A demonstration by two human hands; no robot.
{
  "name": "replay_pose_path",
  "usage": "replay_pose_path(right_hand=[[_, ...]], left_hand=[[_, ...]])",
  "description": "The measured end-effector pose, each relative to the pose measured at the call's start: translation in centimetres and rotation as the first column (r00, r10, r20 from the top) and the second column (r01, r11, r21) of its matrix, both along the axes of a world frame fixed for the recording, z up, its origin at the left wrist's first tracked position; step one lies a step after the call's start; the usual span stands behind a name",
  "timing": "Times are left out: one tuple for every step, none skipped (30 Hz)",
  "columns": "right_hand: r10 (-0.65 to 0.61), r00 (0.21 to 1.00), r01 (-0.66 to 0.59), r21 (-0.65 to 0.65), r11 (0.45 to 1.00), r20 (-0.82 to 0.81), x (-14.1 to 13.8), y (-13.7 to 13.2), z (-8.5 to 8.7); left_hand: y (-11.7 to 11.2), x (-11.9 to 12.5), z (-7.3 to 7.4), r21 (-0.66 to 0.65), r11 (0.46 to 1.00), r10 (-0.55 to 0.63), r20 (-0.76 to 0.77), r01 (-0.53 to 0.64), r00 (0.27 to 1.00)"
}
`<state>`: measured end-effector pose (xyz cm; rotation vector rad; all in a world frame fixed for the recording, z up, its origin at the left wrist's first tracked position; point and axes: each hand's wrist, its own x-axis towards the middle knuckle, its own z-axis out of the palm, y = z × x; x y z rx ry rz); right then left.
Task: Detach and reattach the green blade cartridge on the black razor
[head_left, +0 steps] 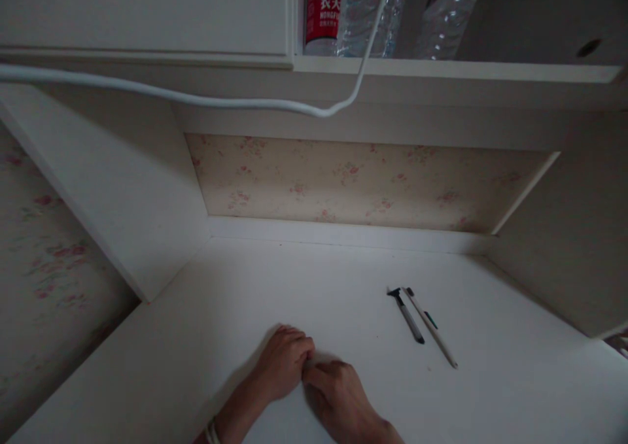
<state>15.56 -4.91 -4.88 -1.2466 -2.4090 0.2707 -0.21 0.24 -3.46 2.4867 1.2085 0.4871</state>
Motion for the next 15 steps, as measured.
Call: replay_pose_path(right_hand=[[0.000,1.000,0.000,-0.003,1.000,-0.014,0.00,0.01,0.04],[0.002,1.000,-0.002,-0.006,1.000,-0.030,0.00,0.01,0.11],[0.003,0.999,-0.003,-0.009,1.000,-0.042,0.00,0.00,0.19],[0.003,0.999,-0.004,-0.012,1.000,-0.046,-0.01,-0.02,0.27],[0.003,0.999,-0.003,-0.016,1.000,-0.043,-0.01,-0.05,0.35],[0.001,0.999,-0.002,-0.020,1.000,-0.033,0.00,-0.08,0.41],[-0.002,1.000,0.001,-0.022,1.000,-0.020,0.00,-0.11,0.45],[-0.005,1.000,0.005,-0.022,1.000,-0.008,0.01,-0.14,0.45],[-0.009,1.000,0.009,-0.021,1.000,0.003,0.02,-0.15,0.43],[-0.010,1.000,0.011,-0.020,1.000,0.010,0.02,-0.16,0.39],[-0.010,1.000,0.010,-0.018,1.000,0.014,0.02,-0.15,0.34],[-0.008,1.000,0.008,-0.018,1.000,0.016,0.01,-0.14,0.29],[-0.004,1.000,0.004,-0.019,1.000,0.017,-0.01,-0.12,0.26],[-0.001,1.000,0.001,-0.020,1.000,0.018,-0.03,-0.10,0.24],[-0.001,1.000,0.001,-0.021,1.000,0.019,-0.06,-0.09,0.24]], left_hand=[[0.01,0.00,0.03,-0.006,1.000,0.000,-0.001,0.000,1.000],[0.01,0.00,0.07,-0.012,1.000,0.000,-0.004,0.000,1.000],[0.01,0.00,0.12,-0.017,1.000,0.000,-0.006,0.000,1.000],[0.00,0.00,0.16,-0.021,1.000,0.002,-0.007,-0.002,1.000],[-0.02,0.00,0.20,-0.023,1.000,0.006,-0.004,-0.006,1.000],[-0.03,-0.01,0.23,-0.025,1.000,0.011,0.001,-0.011,1.000],[-0.05,-0.02,0.24,-0.024,1.000,0.016,0.007,-0.016,1.000],[-0.06,-0.03,0.24,-0.023,1.000,0.019,0.012,-0.019,1.000],[-0.07,-0.04,0.23,-0.021,1.000,0.018,0.013,-0.018,1.000],[-0.08,-0.04,0.21,-0.020,1.000,0.013,0.009,-0.013,1.000],[-0.08,-0.05,0.18,-0.018,1.000,0.007,0.003,-0.007,1.000],[-0.08,-0.06,0.16,-0.016,1.000,0.001,-0.005,-0.001,1.000],[-0.07,-0.06,0.14,-0.013,1.000,-0.003,-0.011,0.003,1.000],[-0.07,-0.06,0.12,-0.010,1.000,-0.004,-0.015,0.004,1.000],[-0.06,-0.07,0.11,-0.007,1.000,-0.004,-0.017,0.004,1.000]])
